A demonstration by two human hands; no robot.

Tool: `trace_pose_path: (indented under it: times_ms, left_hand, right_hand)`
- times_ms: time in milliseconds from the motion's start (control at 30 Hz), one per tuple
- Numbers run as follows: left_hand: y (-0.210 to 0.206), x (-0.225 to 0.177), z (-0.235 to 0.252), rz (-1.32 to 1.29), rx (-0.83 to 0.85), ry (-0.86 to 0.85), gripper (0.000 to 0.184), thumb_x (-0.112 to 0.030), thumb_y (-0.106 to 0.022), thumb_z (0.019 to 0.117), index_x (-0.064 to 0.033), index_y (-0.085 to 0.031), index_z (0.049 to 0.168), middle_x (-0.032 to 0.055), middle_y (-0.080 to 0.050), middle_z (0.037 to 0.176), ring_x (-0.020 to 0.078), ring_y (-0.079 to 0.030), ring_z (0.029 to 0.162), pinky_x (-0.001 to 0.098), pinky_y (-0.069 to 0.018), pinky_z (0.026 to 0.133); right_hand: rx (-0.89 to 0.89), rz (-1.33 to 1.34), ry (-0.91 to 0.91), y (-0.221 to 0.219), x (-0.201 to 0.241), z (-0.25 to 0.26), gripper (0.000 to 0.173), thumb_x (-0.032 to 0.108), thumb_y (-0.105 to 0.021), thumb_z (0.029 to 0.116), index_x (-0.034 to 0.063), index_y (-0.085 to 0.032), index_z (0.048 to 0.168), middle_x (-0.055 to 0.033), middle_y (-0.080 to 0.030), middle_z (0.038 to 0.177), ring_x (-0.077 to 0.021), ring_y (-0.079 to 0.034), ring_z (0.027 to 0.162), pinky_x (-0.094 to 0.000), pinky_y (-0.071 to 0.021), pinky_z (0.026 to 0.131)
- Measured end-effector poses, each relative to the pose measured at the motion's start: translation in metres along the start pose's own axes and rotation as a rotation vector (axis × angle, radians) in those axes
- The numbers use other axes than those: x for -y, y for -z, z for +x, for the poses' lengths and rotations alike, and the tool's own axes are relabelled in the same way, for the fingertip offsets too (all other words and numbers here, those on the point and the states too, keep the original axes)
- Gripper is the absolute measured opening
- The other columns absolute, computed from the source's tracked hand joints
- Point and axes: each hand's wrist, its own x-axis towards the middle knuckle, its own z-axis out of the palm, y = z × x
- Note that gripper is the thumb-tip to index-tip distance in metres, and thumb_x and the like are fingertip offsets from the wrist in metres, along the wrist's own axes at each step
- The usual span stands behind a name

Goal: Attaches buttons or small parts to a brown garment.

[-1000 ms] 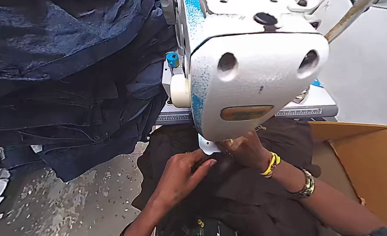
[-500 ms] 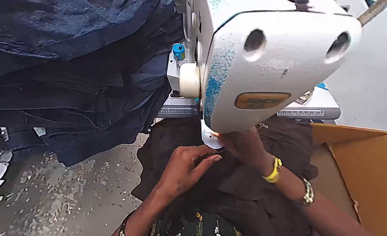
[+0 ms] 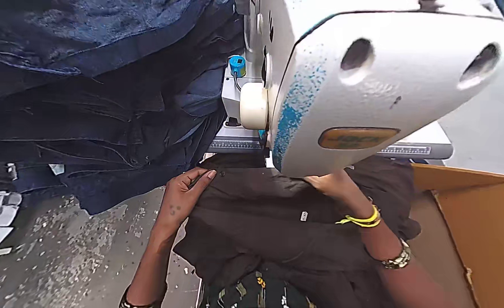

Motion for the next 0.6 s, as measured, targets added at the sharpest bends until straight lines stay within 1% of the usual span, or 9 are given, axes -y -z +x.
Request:
trace_pose_path:
  times_ms: [100,200,267,333,367,433,500,533,600]
  left_hand:
    - [-0.008,-0.018,0.009,0.058,0.003,-0.060,0.026,-0.035,-0.063,0.0980,-0.0127,-0.076,0.095,-0.0105,-0.070,0.085,-0.0095,-0.060,0.075,0.0148,-0.0490,0.071]
    - [-0.016,-0.028,0.021,0.124,0.015,-0.135,0.029,-0.039,-0.063,0.0977,-0.0136,-0.076,0.094,-0.0098,-0.070,0.081,-0.0090,-0.059,0.072,0.0161,-0.0477,0.069]
    - [-0.020,-0.025,0.024,0.213,0.015,-0.180,0.033,-0.043,-0.060,0.0980,-0.0143,-0.077,0.093,-0.0070,-0.070,0.080,-0.0045,-0.061,0.072,0.0222,-0.0485,0.070]
    - [-0.027,-0.021,0.022,0.328,0.001,-0.206,0.038,-0.044,-0.058,0.0987,-0.0119,-0.077,0.093,0.0026,-0.072,0.081,0.0128,-0.066,0.074,0.0413,-0.0499,0.069]
    - [-0.032,-0.021,0.021,0.368,0.003,-0.231,0.039,-0.042,-0.057,0.0994,-0.0094,-0.076,0.094,0.0086,-0.072,0.085,0.0236,-0.069,0.079,0.0507,-0.0504,0.070]
    - [-0.041,-0.026,0.018,0.339,0.099,-0.260,0.038,-0.036,-0.053,0.1032,-0.0073,-0.074,0.113,0.0153,-0.073,0.107,0.0342,-0.069,0.101,0.0598,-0.0512,0.086]
    - [-0.053,-0.032,0.017,0.166,0.253,-0.259,0.046,-0.038,-0.044,0.1072,-0.0069,-0.063,0.135,0.0110,-0.067,0.129,0.0210,-0.062,0.121,0.0465,-0.0482,0.104]
    - [-0.059,-0.037,0.016,0.050,0.311,-0.231,0.049,-0.038,-0.042,0.1081,-0.0035,-0.057,0.140,0.0100,-0.065,0.132,0.0129,-0.059,0.123,0.0365,-0.0462,0.107]
    - [-0.072,-0.049,0.016,-0.106,0.325,-0.157,0.051,-0.035,-0.043,0.1079,0.0024,-0.051,0.141,0.0108,-0.063,0.129,0.0047,-0.060,0.115,0.0248,-0.0481,0.102]
  right_hand:
    - [-0.056,-0.011,0.016,0.015,-0.014,-0.004,0.024,0.023,-0.066,0.0961,0.0043,-0.058,0.108,0.0135,-0.054,0.074,0.0121,-0.049,0.068,-0.0109,-0.0440,0.067]
    - [-0.133,-0.158,0.045,0.023,-0.027,-0.011,0.028,0.032,-0.063,0.0979,0.0066,-0.059,0.107,0.0120,-0.049,0.068,0.0058,-0.045,0.060,-0.0159,-0.0410,0.060]
    - [-0.164,-0.329,0.064,0.031,-0.031,-0.016,0.033,0.035,-0.059,0.0999,0.0035,-0.062,0.108,0.0026,-0.053,0.066,-0.0088,-0.051,0.060,-0.0309,-0.0451,0.059]
    - [-0.208,-0.471,0.020,0.043,-0.038,-0.015,0.031,0.030,-0.058,0.1005,-0.0001,-0.066,0.106,-0.0093,-0.058,0.065,-0.0274,-0.059,0.062,-0.0497,-0.0472,0.060]
    - [-0.253,-0.543,0.002,0.050,-0.044,-0.011,0.027,0.025,-0.059,0.1003,-0.0002,-0.067,0.105,-0.0137,-0.060,0.067,-0.0337,-0.061,0.064,-0.0545,-0.0467,0.060]
    - [-0.337,-0.676,0.009,0.060,-0.054,-0.001,0.020,0.014,-0.063,0.0981,-0.0016,-0.072,0.106,-0.0238,-0.070,0.088,-0.0457,-0.069,0.085,-0.0630,-0.0505,0.072]
    - [-0.318,-0.742,0.062,0.065,-0.064,0.015,0.024,0.015,-0.067,0.0973,-0.0015,-0.072,0.114,-0.0265,-0.068,0.107,-0.0484,-0.064,0.104,-0.0642,-0.0487,0.084]
    - [-0.288,-0.778,0.104,0.064,-0.071,0.024,0.028,0.017,-0.068,0.0973,-0.0016,-0.071,0.118,-0.0275,-0.067,0.112,-0.0493,-0.062,0.108,-0.0641,-0.0476,0.085]
    - [-0.272,-0.893,0.210,0.055,-0.103,0.046,0.036,0.027,-0.063,0.1000,0.0024,-0.069,0.127,-0.0255,-0.065,0.118,-0.0467,-0.061,0.109,-0.0612,-0.0471,0.085]
